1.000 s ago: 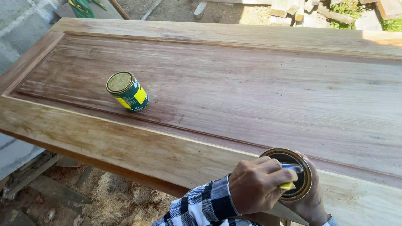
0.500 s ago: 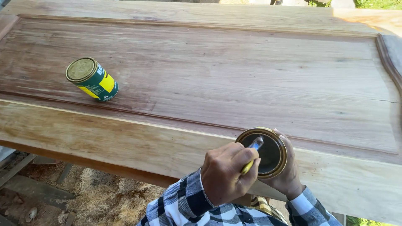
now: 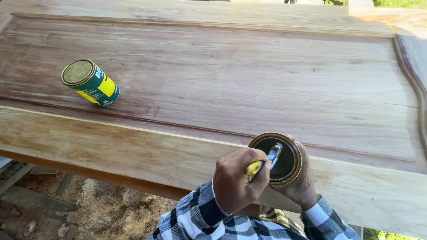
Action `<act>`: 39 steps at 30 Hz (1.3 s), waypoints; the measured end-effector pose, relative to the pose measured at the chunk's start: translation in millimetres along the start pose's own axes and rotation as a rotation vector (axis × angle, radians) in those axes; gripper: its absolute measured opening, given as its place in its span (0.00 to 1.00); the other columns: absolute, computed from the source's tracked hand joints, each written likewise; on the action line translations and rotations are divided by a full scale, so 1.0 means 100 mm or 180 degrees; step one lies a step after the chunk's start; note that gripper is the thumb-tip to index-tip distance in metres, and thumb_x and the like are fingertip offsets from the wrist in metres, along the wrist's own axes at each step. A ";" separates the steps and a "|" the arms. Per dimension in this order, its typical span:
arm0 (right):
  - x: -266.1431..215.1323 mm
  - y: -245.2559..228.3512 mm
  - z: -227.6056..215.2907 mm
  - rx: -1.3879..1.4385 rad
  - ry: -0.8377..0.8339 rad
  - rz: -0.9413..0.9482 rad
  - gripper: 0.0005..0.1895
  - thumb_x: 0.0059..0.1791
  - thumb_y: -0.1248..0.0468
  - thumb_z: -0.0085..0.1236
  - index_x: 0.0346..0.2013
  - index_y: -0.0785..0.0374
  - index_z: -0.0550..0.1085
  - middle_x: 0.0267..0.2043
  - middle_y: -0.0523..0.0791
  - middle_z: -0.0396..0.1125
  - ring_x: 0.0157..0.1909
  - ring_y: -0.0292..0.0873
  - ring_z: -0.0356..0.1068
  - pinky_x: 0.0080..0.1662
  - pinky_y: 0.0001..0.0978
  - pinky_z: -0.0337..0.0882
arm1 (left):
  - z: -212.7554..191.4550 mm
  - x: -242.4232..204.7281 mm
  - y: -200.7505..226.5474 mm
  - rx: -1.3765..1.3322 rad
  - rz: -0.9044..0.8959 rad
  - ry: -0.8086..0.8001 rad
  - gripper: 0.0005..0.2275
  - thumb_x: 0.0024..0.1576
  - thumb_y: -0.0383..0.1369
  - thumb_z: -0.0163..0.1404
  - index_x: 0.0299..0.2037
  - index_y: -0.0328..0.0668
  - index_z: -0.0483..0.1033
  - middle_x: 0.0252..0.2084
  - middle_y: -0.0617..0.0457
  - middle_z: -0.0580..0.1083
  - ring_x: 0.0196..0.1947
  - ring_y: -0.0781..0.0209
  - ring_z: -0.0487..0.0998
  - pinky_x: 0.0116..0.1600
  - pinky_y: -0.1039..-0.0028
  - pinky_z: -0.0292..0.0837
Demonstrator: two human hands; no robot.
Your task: The person applies wood stain to a large wooden door panel laid on supports using a paintbrush. They brush stain along the rails and field of the panel, dip the brush into the stain can, reposition the cans, and work stain into the wood surface section by section.
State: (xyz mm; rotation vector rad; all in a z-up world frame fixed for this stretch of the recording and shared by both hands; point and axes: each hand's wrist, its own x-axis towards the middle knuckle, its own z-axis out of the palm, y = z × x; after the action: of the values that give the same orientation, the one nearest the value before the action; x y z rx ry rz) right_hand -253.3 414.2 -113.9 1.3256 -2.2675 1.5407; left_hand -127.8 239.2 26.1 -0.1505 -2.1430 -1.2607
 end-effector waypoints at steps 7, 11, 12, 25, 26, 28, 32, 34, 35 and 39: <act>0.03 -0.09 0.02 0.0132 -0.0049 0.0428 0.60 0.30 0.55 0.79 0.68 0.60 0.51 0.62 0.51 0.61 0.64 0.48 0.67 0.61 0.43 0.74 | -0.05 -0.03 -0.30 -0.0124 -0.0390 0.0014 0.03 0.63 0.27 0.54 0.41 0.39 0.73 0.27 0.53 0.76 0.26 0.69 0.80 0.28 0.78 0.80; -0.16 0.14 0.08 0.0105 0.0236 0.0618 0.63 0.30 0.55 0.78 0.69 0.65 0.48 0.64 0.53 0.60 0.65 0.49 0.65 0.62 0.43 0.70 | -0.31 0.00 -0.49 -0.0660 -0.0643 0.0559 0.02 0.65 0.28 0.51 0.40 0.42 0.73 0.25 0.57 0.74 0.22 0.73 0.74 0.24 0.83 0.72; -0.25 0.24 0.09 0.0101 0.0361 0.0512 0.66 0.31 0.54 0.77 0.71 0.68 0.43 0.66 0.55 0.57 0.68 0.51 0.61 0.64 0.44 0.67 | -0.41 0.04 -0.50 -0.0786 -0.0539 0.0833 0.02 0.64 0.27 0.52 0.41 0.41 0.73 0.27 0.56 0.74 0.22 0.73 0.71 0.24 0.82 0.68; -1.07 0.21 -0.12 -0.0074 0.1307 0.1685 0.53 0.27 0.61 0.78 0.63 0.69 0.62 0.57 0.51 0.68 0.55 0.45 0.71 0.55 0.39 0.74 | 0.27 0.45 -1.77 -0.1386 -0.1263 0.1056 0.01 0.62 0.28 0.51 0.40 0.43 0.72 0.23 0.57 0.73 0.19 0.74 0.73 0.20 0.85 0.67; -1.12 0.22 -0.11 -0.0191 0.1302 0.1785 0.51 0.27 0.61 0.78 0.61 0.68 0.64 0.55 0.51 0.69 0.54 0.45 0.72 0.54 0.38 0.75 | 0.45 0.47 -1.81 -0.1261 -0.1280 0.0907 0.01 0.63 0.27 0.51 0.39 0.43 0.72 0.23 0.57 0.73 0.19 0.74 0.73 0.20 0.84 0.67; -1.19 0.22 -0.09 -0.0334 0.1326 0.1914 0.50 0.26 0.62 0.78 0.59 0.68 0.65 0.54 0.51 0.70 0.53 0.44 0.72 0.52 0.38 0.75 | 0.73 0.52 -1.85 -0.1166 -0.1299 0.0719 0.02 0.63 0.27 0.51 0.37 0.43 0.73 0.22 0.57 0.73 0.19 0.74 0.73 0.20 0.84 0.67; -1.20 0.21 -0.05 -0.0071 0.1511 0.1846 0.52 0.30 0.57 0.77 0.61 0.70 0.61 0.55 0.50 0.68 0.54 0.43 0.72 0.52 0.37 0.76 | 0.99 0.58 -1.93 -0.1081 -0.1336 0.0359 0.02 0.62 0.26 0.52 0.37 0.42 0.73 0.22 0.58 0.73 0.19 0.74 0.73 0.22 0.83 0.69; -1.22 0.22 -0.04 0.0055 0.1535 0.1857 0.52 0.31 0.57 0.77 0.62 0.70 0.60 0.55 0.50 0.68 0.54 0.43 0.71 0.51 0.36 0.77 | 0.99 0.58 -2.00 -0.1010 -0.1335 0.0279 0.01 0.61 0.26 0.52 0.38 0.42 0.73 0.22 0.58 0.73 0.20 0.75 0.74 0.22 0.83 0.70; -1.25 0.24 -0.03 -0.0004 0.1531 0.1903 0.51 0.31 0.57 0.77 0.61 0.70 0.60 0.55 0.50 0.68 0.54 0.43 0.72 0.51 0.37 0.76 | 0.96 0.57 -2.03 -0.0965 -0.1491 0.0237 0.01 0.61 0.26 0.52 0.38 0.42 0.73 0.21 0.58 0.73 0.19 0.74 0.74 0.21 0.83 0.69; -1.33 0.30 -0.05 -0.0365 0.1354 0.2113 0.49 0.30 0.61 0.77 0.61 0.70 0.63 0.55 0.51 0.69 0.53 0.45 0.73 0.51 0.38 0.77 | 0.63 0.44 -2.36 -0.1073 -0.1651 0.0357 0.01 0.61 0.27 0.52 0.38 0.42 0.74 0.22 0.58 0.73 0.18 0.73 0.73 0.20 0.83 0.69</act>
State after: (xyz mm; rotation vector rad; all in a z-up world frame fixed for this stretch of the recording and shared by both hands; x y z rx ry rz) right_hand -194.0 500.9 -200.6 0.1608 -2.5566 1.6046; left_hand -286.1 155.4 -145.5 0.3519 -1.9188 -1.8721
